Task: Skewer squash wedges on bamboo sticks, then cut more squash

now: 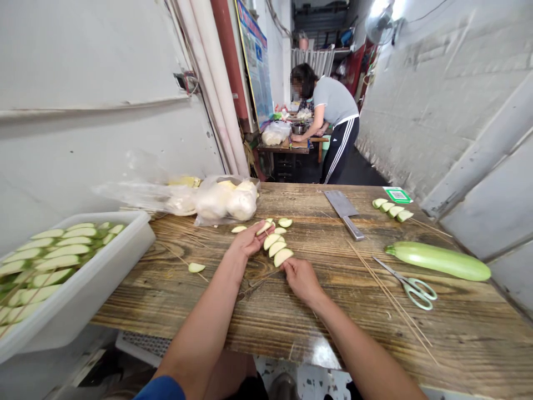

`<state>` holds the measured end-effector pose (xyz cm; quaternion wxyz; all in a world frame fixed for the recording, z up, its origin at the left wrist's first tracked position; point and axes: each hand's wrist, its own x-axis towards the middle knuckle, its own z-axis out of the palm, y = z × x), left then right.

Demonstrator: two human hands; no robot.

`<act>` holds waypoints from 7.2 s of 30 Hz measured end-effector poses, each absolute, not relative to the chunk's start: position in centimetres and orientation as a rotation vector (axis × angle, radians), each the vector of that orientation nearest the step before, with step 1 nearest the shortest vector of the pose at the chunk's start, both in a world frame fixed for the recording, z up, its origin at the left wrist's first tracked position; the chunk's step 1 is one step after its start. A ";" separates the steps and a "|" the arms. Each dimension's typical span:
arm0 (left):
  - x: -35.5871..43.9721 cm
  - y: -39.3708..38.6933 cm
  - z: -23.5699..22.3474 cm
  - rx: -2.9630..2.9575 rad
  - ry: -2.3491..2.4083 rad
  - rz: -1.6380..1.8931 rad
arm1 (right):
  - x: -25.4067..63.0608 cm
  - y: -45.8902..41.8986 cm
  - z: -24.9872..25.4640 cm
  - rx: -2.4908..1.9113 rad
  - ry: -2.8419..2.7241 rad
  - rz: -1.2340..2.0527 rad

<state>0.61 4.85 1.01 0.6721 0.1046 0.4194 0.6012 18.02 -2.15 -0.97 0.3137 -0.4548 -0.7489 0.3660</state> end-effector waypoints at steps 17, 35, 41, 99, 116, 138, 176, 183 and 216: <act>1.1 5.1 0.2 0.264 0.947 1.342 | 17.9 -2.0 -1.5 -1.223 -1.899 1.034; 1.7 5.4 -0.7 0.336 0.945 1.332 | 17.7 -2.0 -1.8 -1.223 -1.817 1.139; 1.8 5.2 -0.5 0.331 0.970 1.318 | 17.8 -1.9 -2.0 -1.229 -1.819 1.147; 1.4 4.7 -1.0 0.429 0.848 1.377 | 18.1 -0.7 -2.5 -1.159 -1.871 1.025; 3.2 4.3 -1.3 0.518 0.846 1.490 | 18.1 -0.5 -3.1 -1.167 -1.812 1.066; 3.3 4.4 -1.7 0.350 0.737 1.435 | 18.2 -1.0 -2.7 -1.150 -1.860 1.026; 3.6 4.4 -1.3 0.113 0.721 1.511 | 18.3 -0.9 -3.3 -1.143 -1.851 1.072; 3.3 4.5 -1.3 0.070 0.692 1.491 | 18.3 -1.0 -2.9 -1.135 -1.820 1.102; 3.5 4.7 -2.2 0.195 0.782 1.461 | 18.1 -1.1 -3.0 -1.160 -1.786 1.052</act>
